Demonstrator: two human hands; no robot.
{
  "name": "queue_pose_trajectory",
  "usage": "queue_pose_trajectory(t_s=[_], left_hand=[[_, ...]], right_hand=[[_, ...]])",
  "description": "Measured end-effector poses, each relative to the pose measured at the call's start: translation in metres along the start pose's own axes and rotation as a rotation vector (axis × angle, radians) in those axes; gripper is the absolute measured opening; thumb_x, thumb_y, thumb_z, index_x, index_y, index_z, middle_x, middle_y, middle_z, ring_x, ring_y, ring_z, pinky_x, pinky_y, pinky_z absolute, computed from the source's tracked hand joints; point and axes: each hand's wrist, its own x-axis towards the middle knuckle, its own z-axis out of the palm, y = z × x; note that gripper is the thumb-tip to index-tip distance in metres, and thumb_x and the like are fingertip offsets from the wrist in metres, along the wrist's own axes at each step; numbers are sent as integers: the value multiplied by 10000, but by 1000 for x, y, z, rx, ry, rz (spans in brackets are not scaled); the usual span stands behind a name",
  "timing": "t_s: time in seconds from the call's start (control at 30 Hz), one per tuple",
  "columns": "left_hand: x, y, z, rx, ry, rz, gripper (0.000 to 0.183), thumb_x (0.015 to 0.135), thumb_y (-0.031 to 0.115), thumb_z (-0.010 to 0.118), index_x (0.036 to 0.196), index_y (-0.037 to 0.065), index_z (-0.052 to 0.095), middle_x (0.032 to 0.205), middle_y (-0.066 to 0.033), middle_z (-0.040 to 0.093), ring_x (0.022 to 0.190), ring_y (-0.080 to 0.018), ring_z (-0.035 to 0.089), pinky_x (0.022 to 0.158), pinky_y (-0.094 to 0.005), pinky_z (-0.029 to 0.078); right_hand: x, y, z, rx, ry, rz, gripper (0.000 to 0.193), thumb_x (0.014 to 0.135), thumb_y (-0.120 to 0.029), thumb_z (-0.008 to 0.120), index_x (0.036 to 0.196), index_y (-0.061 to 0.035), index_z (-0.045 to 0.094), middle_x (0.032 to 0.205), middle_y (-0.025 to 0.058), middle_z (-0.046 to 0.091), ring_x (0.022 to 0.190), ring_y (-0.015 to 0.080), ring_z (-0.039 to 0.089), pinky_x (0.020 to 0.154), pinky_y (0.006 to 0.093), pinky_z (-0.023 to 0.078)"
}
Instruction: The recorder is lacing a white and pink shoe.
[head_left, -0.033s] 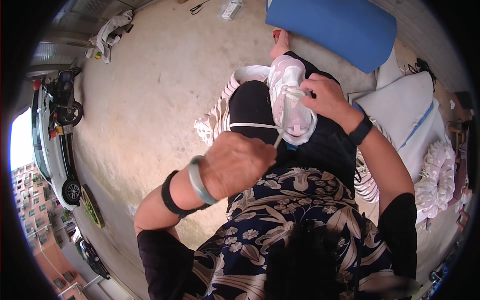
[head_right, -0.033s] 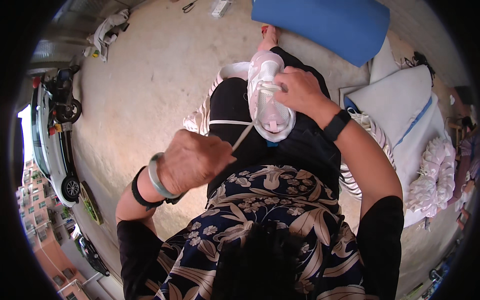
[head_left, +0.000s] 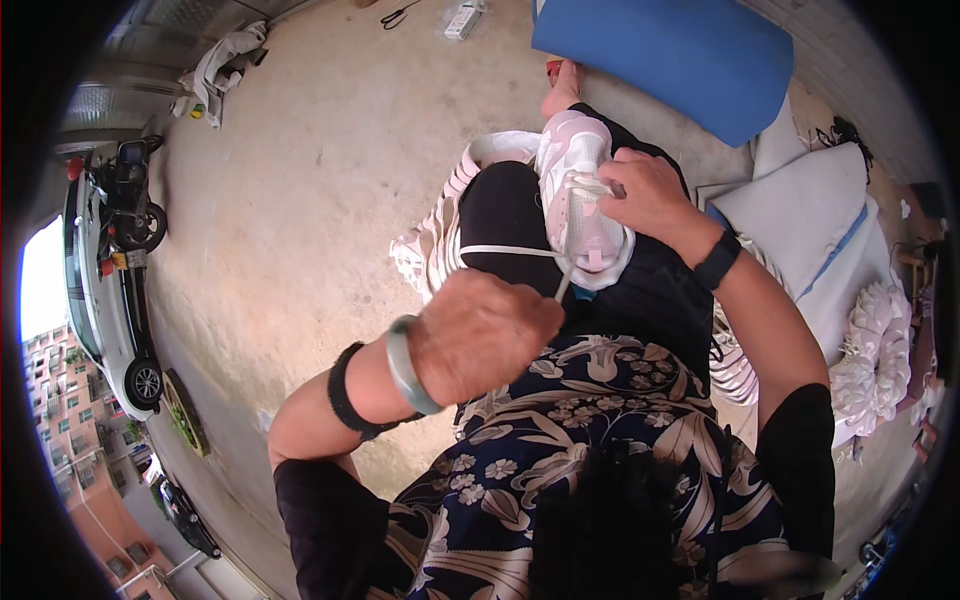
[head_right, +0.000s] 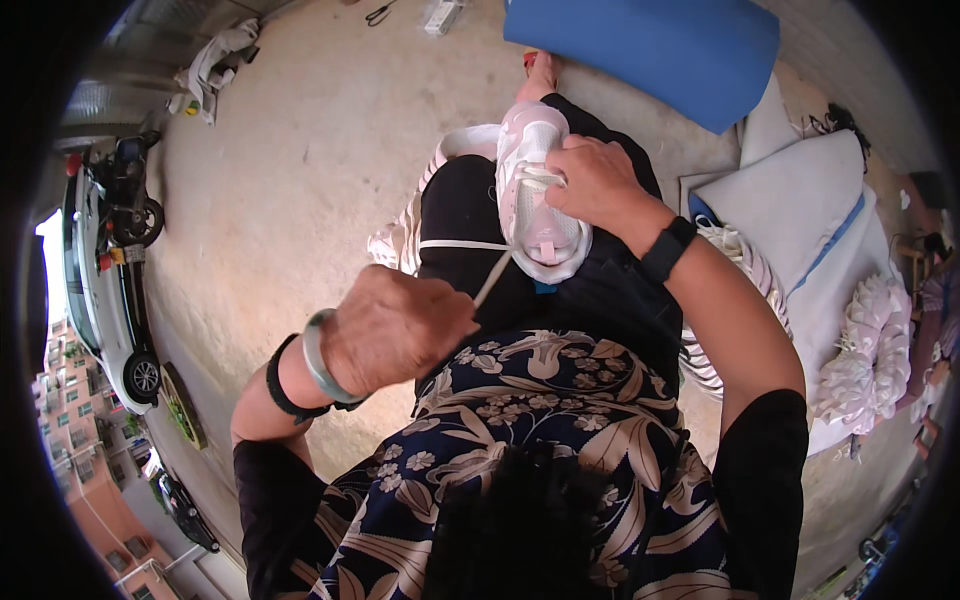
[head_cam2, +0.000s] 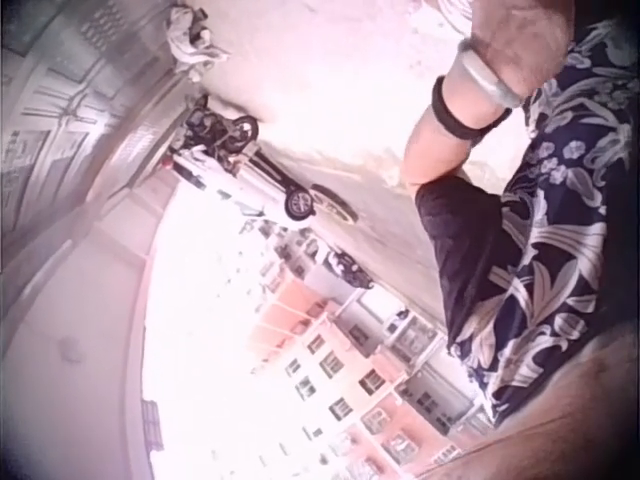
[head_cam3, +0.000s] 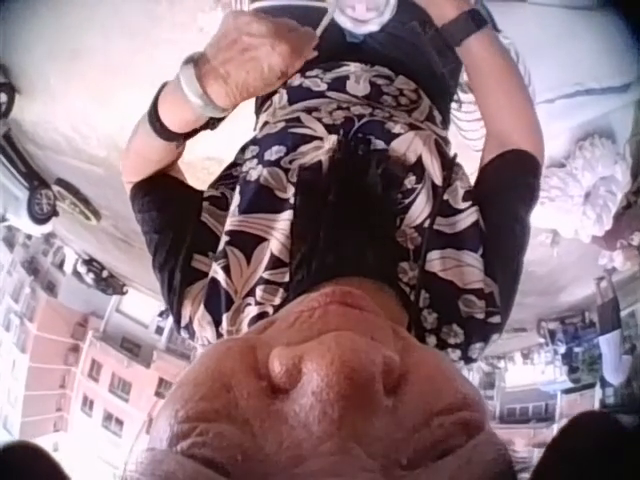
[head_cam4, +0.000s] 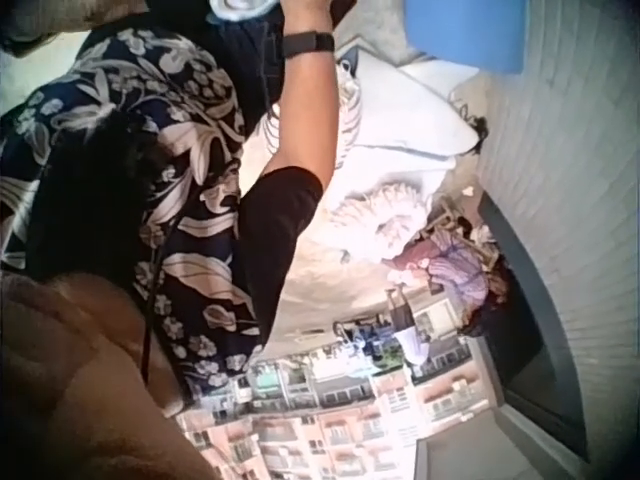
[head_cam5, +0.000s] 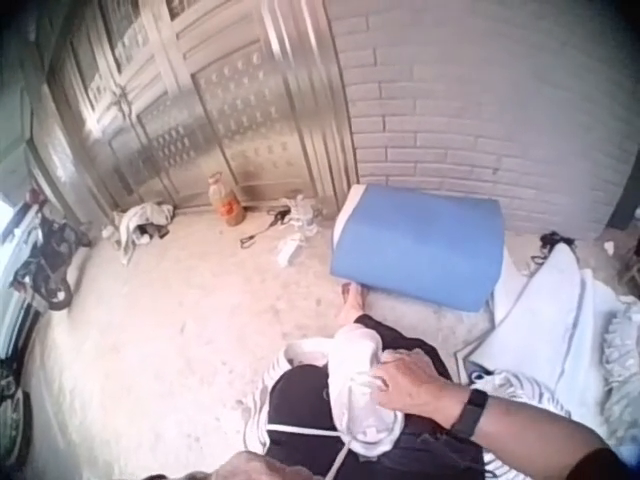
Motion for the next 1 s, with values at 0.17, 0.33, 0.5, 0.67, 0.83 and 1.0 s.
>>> queue_pose_trajectory(t_s=[0.17,0.33,0.5,0.67,0.83,1.0], left_hand=[[15,15,16,-71,-101,108,105,615,71,586,651,36,494,570,-73,515,543,-243,577,453,-328,466],[25,21,30,-218,-115,151,97,623,61,590,644,18,506,594,-107,562,573,-266,600,478,-344,474],[20,20,34,-210,-124,132,102,622,66,599,624,21,507,565,-105,548,550,-272,589,465,-344,462],[-1,13,28,-187,-97,4,122,659,85,603,622,49,492,544,-77,514,524,-269,561,439,-348,436],[-23,-1,17,-77,17,-151,120,712,88,585,641,67,491,549,-79,495,532,-267,550,449,-342,429],[-49,-27,16,287,28,-303,62,738,100,545,685,96,513,562,-64,538,513,-238,579,424,-337,448]], right_hand=[[6,-19,10,-224,-10,-34,165,634,-159,613,762,-58,637,818,111,590,830,263,577,712,459,379],[14,-26,11,-371,-124,-16,106,640,-122,613,723,-66,647,770,108,616,782,263,597,695,430,362],[13,-22,19,-253,147,-117,104,659,-106,568,724,-62,636,703,156,620,705,287,609,644,435,380],[36,-22,27,78,109,84,151,684,-103,517,797,-34,591,722,193,596,708,339,585,632,445,432],[44,-24,-8,830,-139,-33,124,742,-116,528,818,-32,580,701,40,589,616,110,541,548,262,427],[36,-2,-88,1053,-62,-61,169,753,-111,564,900,-43,608,681,-42,507,590,16,466,518,159,389]])
